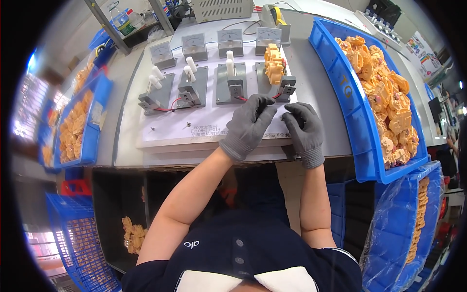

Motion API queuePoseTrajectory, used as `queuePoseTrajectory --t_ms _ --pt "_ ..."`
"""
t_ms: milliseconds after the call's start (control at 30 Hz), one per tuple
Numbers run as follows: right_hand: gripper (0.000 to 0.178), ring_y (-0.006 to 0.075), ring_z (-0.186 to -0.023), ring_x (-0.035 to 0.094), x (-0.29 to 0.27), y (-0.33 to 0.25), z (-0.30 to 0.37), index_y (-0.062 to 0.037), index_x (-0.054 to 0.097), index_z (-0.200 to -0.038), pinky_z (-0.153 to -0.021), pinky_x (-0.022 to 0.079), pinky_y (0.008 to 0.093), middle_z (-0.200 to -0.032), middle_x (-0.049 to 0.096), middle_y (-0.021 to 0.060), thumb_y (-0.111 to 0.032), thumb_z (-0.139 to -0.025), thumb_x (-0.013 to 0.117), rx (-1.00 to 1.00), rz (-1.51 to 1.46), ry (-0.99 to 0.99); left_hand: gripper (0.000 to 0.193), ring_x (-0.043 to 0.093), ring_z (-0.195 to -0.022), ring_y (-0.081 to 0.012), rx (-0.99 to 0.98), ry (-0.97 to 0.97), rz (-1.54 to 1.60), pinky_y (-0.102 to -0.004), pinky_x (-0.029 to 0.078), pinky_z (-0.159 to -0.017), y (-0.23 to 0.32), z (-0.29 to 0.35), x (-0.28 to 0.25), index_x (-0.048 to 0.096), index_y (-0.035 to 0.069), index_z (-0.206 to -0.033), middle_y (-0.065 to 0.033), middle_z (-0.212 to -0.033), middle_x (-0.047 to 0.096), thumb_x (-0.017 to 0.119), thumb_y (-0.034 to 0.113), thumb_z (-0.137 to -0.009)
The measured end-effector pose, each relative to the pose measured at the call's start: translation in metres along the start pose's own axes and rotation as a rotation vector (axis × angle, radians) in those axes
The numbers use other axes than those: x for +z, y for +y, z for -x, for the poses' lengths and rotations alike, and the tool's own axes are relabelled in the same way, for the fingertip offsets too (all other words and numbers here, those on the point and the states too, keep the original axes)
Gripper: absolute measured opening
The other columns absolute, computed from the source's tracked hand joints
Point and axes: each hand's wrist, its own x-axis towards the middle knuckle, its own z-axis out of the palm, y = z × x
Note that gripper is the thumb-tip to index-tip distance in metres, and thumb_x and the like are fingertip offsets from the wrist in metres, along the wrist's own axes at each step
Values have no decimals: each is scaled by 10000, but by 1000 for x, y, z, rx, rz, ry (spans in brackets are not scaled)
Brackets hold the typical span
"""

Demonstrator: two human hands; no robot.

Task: Assembling and testing plastic toy animal parts using a mechanical testing fixture at an industrial workstation.

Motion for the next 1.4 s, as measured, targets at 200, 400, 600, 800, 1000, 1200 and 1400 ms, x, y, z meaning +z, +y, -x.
queuePoseTrajectory --t_ms 200,400,600,800,1000,1200,1400 --pt "170 172 -776 592 7 -3 5 -1 648 -932 -658 468 262 -934 586 116 -77 -781 643 -57 110 42 209 517 -679 -118 28 -10 -12 -267 441 -633 2 1 0 518 -14 -984 -93 -755 572 559 163 -880" --pt "158 208 -805 591 12 1 6 -14 659 -902 -660 470 279 -930 590 131 -100 -770 655 -142 192 96 216 504 -661 -117 37 -12 -25 -262 437 -620 2 1 0 517 -14 -986 -81 -743 562 551 175 -888" --pt "120 221 -799 589 12 1 4 7 658 -826 -675 469 294 -879 595 138 -95 -763 656 -180 190 98 216 502 -664 -114 55 -5 -48 -263 436 -621 2 0 -1 520 -15 -984 -77 -738 557 549 176 -888" --pt "105 216 -773 580 13 1 3 29 647 -773 -665 460 293 -829 595 140 -74 -753 654 -141 91 110 213 498 -642 -117 90 4 -37 -270 434 -607 1 0 1 517 -17 -983 -78 -721 557 547 168 -884" --pt "101 216 -749 581 13 5 2 30 645 -770 -648 459 294 -818 597 143 -69 -751 655 -169 121 94 223 516 -656 -122 27 -9 -70 -276 440 -615 3 1 -1 520 -17 -981 -90 -730 567 552 179 -880" --pt "171 202 -709 577 15 4 1 7 649 -902 -650 471 288 -900 612 147 -76 -753 660 -243 192 154 240 524 -666 -118 36 -1 -52 -276 443 -620 4 -1 1 520 -29 -994 -102 -746 586 551 182 -882" --pt "315 295 -833 592 13 -2 2 -84 630 -1036 -733 486 369 -939 623 125 -107 -723 662 -167 182 152 243 523 -667 -115 -6 -6 -53 -272 440 -624 1 0 0 523 -34 -992 -88 -746 580 552 180 -882"
